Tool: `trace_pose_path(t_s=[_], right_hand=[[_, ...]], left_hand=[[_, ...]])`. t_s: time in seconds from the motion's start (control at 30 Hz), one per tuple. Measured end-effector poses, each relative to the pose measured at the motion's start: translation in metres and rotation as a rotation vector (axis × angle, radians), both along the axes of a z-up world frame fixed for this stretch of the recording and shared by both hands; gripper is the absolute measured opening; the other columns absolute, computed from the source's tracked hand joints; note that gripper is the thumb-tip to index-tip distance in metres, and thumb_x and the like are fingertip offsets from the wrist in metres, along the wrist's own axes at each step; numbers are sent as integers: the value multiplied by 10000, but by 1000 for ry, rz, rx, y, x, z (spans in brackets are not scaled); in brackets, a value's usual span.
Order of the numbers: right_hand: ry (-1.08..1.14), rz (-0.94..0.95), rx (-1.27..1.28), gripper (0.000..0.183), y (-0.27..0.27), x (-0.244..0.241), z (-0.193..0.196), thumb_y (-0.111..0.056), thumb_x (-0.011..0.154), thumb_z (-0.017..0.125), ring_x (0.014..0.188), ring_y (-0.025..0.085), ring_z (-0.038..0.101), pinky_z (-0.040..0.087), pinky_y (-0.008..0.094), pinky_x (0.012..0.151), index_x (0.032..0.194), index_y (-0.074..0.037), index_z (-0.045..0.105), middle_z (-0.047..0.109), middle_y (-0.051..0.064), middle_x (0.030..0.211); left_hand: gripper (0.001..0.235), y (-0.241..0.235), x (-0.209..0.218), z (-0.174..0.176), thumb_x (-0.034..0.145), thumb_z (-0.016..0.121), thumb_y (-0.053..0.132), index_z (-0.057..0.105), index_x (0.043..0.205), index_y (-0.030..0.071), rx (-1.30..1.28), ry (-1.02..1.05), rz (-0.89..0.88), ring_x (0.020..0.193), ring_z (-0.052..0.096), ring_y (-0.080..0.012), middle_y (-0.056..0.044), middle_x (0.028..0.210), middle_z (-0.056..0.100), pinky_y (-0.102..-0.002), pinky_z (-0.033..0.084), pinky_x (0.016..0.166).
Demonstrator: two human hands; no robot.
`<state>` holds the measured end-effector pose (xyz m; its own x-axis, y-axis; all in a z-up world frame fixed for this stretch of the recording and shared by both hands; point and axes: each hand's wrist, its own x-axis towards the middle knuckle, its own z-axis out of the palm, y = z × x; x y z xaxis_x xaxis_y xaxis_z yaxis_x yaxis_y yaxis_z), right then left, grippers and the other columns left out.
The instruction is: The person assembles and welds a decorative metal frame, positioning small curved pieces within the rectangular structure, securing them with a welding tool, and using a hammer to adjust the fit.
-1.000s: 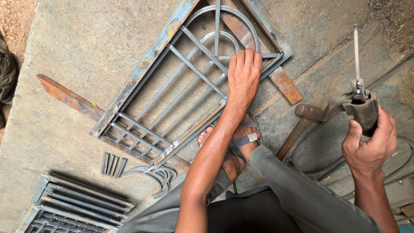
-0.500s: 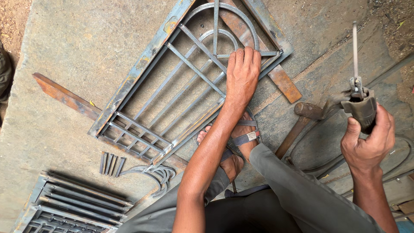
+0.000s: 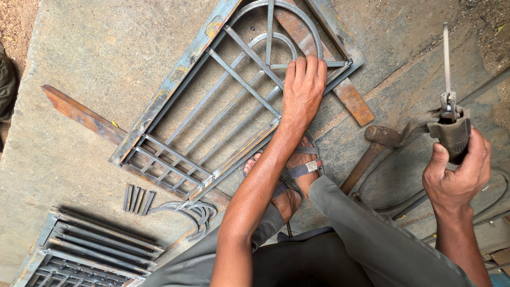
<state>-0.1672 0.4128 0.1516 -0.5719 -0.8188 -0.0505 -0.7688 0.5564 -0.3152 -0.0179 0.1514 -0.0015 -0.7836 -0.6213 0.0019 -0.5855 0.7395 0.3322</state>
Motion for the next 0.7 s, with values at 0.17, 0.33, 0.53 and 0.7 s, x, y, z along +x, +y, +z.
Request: trace_pose_path(t_s=[0.17,0.33,0.53,0.7], right_hand=[[49,20,10,418,1,-1,-2,-213,1164,634,1007,266,593,500,360,849,1441,81,527,586,181,1183],[29,25,39,447,4,-6,-3,-237,1155,618,959,267,588,500,366,813,1446,93,541,598,183,1144],[52,46,25,393,3,-4,-3,-227,1179,627,1013,258,594,480,366,825,1416,68,523,574,155,1135],[37,22,2,423,-3,-1,-3,-205,1143,641,976,271,595,504,377,836,1434,87,542,600,170,1143]], left_hand=[[301,0,1,-1,885,626,131,605,1143,-22,-58,20,-28,1115,586,-310,-170,1119,587,-434,476,1008],[303,1,3,-1,913,627,123,587,1179,-16,-81,-2,-54,1118,585,-302,-173,1126,584,-434,475,1006],[305,-2,4,-4,908,625,131,581,1172,-17,-130,-28,-97,1102,582,-303,-190,1116,598,-418,470,988],[295,-3,4,-3,924,621,146,588,1169,-15,-166,-64,-122,1089,581,-288,-177,1110,603,-407,471,978]])
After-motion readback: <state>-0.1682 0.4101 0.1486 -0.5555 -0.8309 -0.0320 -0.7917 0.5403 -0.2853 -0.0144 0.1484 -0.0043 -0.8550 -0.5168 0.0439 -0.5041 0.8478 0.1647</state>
